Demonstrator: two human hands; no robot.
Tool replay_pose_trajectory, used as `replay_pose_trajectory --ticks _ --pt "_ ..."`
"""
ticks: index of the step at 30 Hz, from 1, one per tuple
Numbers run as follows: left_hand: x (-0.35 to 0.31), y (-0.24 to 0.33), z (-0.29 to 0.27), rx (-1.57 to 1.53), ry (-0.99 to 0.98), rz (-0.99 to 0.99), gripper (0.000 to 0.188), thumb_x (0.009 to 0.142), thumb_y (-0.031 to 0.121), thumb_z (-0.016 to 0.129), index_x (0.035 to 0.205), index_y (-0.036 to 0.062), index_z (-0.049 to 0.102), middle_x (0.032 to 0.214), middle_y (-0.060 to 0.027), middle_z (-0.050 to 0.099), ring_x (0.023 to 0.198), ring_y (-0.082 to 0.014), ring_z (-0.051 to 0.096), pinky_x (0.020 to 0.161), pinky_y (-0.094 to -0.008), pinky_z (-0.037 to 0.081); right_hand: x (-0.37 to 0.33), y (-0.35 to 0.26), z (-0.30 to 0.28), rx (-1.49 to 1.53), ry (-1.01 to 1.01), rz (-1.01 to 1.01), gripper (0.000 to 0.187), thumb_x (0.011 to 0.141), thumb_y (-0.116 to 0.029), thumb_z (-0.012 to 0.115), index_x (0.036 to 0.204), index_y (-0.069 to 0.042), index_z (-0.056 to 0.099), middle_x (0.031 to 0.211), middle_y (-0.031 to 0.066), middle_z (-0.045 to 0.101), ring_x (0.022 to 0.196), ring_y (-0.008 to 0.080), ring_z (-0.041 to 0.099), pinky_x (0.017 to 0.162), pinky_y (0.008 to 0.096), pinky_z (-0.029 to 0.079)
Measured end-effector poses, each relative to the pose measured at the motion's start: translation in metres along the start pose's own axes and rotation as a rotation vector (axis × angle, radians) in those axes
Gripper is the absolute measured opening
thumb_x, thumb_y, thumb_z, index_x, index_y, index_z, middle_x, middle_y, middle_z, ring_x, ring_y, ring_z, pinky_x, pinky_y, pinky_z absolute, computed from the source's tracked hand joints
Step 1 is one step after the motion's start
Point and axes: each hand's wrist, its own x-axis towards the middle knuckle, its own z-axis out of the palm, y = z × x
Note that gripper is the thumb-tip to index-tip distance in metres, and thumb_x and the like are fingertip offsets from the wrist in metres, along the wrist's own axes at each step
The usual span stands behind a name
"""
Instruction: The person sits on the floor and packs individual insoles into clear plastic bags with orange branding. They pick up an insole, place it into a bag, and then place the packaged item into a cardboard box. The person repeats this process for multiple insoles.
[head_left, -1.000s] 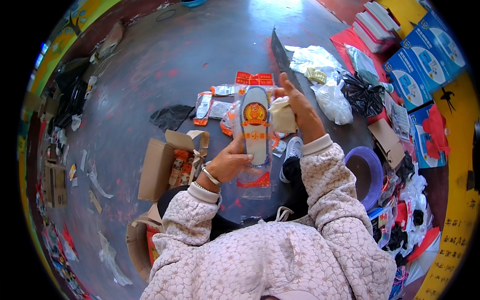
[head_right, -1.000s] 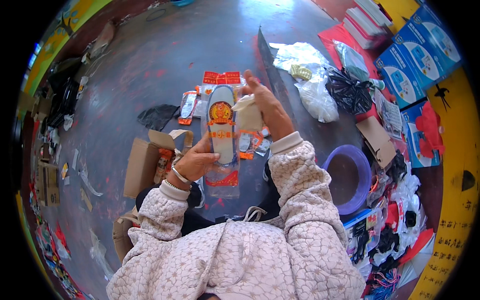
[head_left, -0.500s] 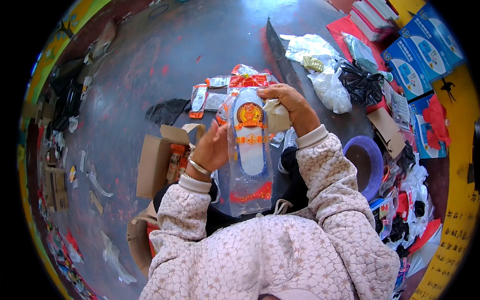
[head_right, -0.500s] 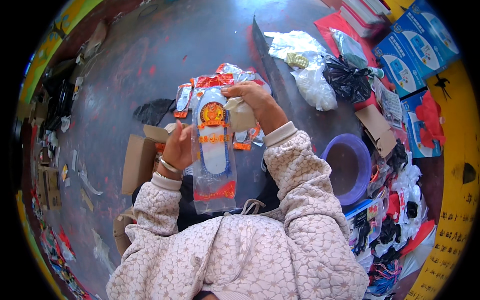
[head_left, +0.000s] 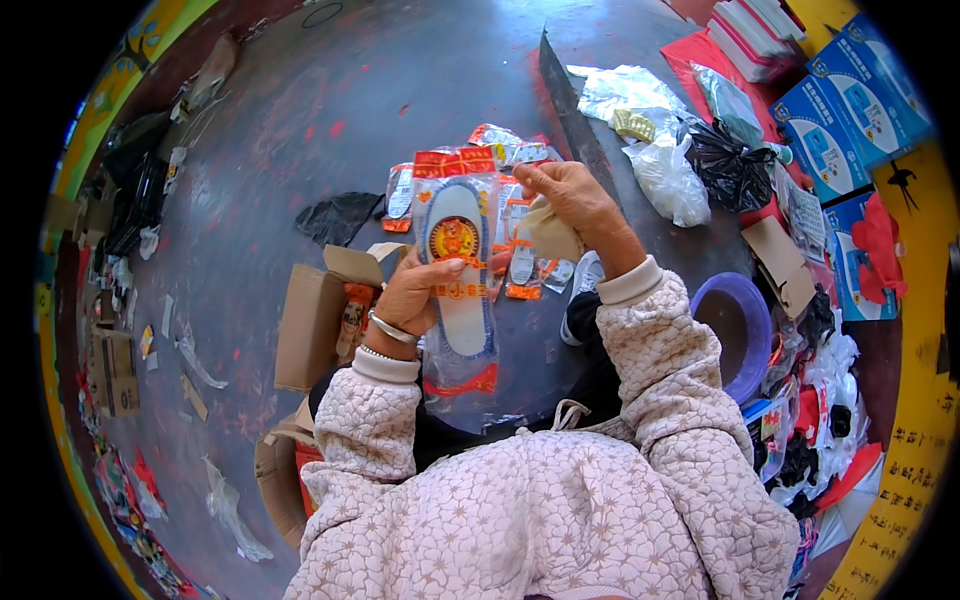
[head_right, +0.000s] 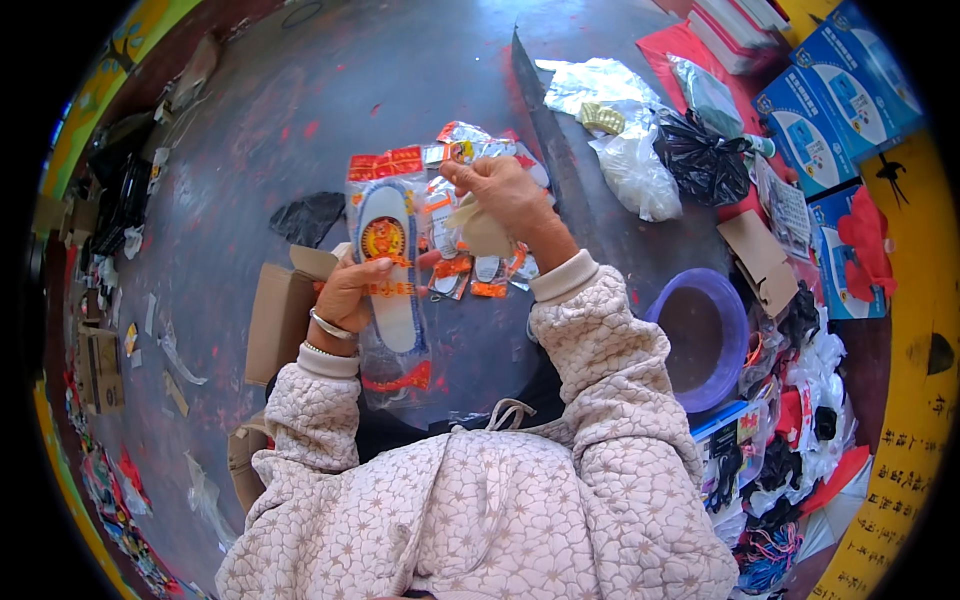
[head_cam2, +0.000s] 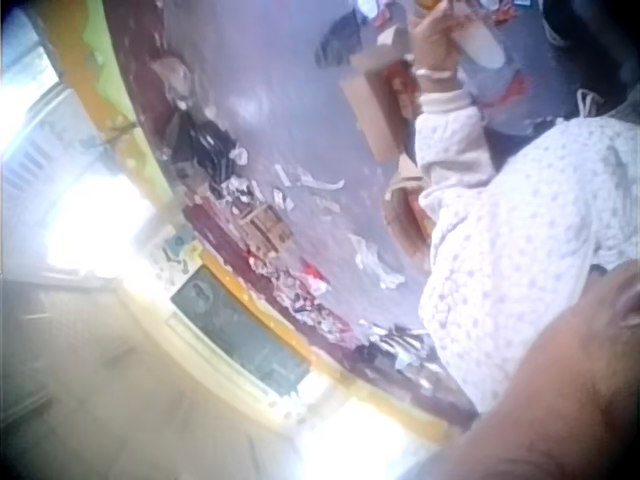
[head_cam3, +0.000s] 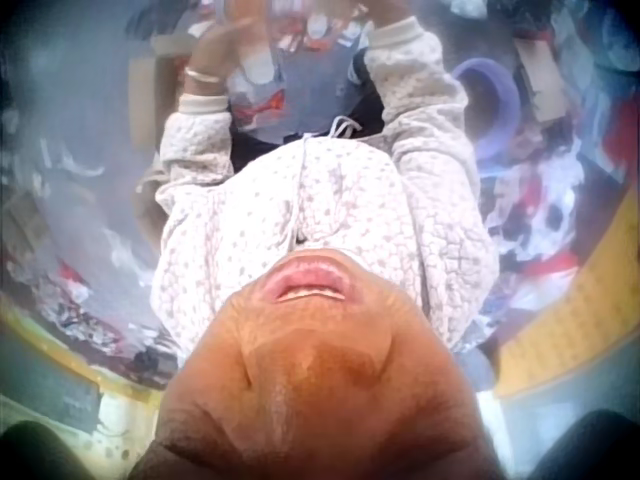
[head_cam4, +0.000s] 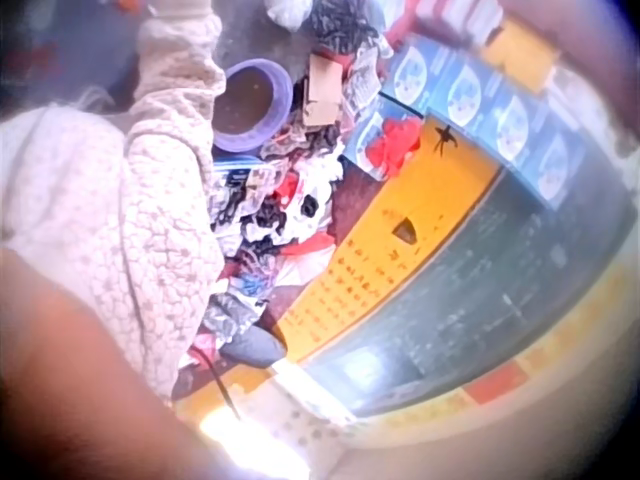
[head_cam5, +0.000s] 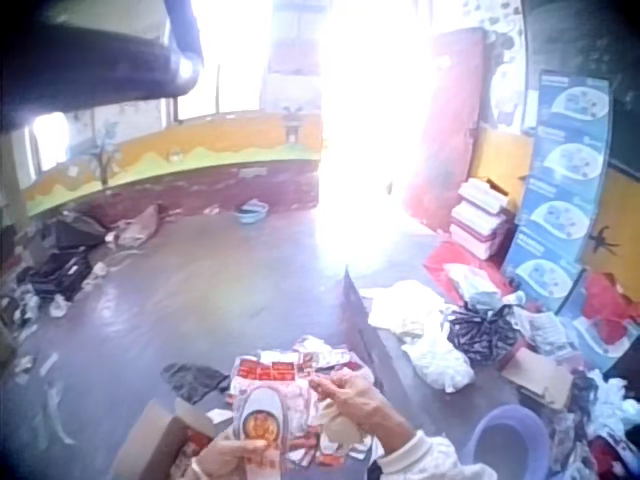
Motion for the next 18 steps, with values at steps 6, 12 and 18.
replay_pose_trajectory --ticks 6,12,18 --pt "0.004 0.002 -0.002 -0.271 -0.186 0.134 0.057 0.08 0.001 0.055 0.13 -0.0059 0.031 0.133 -0.0244 0.037 0.101 -0.034 0.059 0.07 -0.0427 0.058 -0.007 0.006 0.034 -0.752 0.218 -0.301 0.029 0.078 -0.032 0.065 0.073 -0.003 0.067 0.063 0.0097 0.062 0.055 0.0208 0.059 0.054 0.0345 0.046" --pt "0.009 0.0 -0.007 -0.105 -0.036 -0.016 0.053 0.079 0.004 0.056 0.127 -0.0042 0.035 0.12 -0.018 0.052 0.1 -0.0304 0.06 0.073 -0.0403 0.057 -0.006 -0.007 0.01 0.127 -0.008 -0.024 0.035 0.077 -0.035 0.068 0.078 0.0 0.063 0.066 0.0095 0.062 0.056 0.0173 0.061 0.049 0.0298 0.048" --pt "0.003 0.009 -0.009 -0.256 -0.088 0.043 0.054 0.079 0.001 0.056 0.128 -0.0034 0.034 0.13 -0.017 0.045 0.102 -0.0305 0.059 0.072 -0.0406 0.056 -0.007 -0.008 -0.005 0.347 -0.005 0.142 0.034 0.08 -0.038 0.066 0.077 -0.005 0.057 0.066 0.0063 0.057 0.052 0.0129 0.057 0.045 0.0273 0.048"
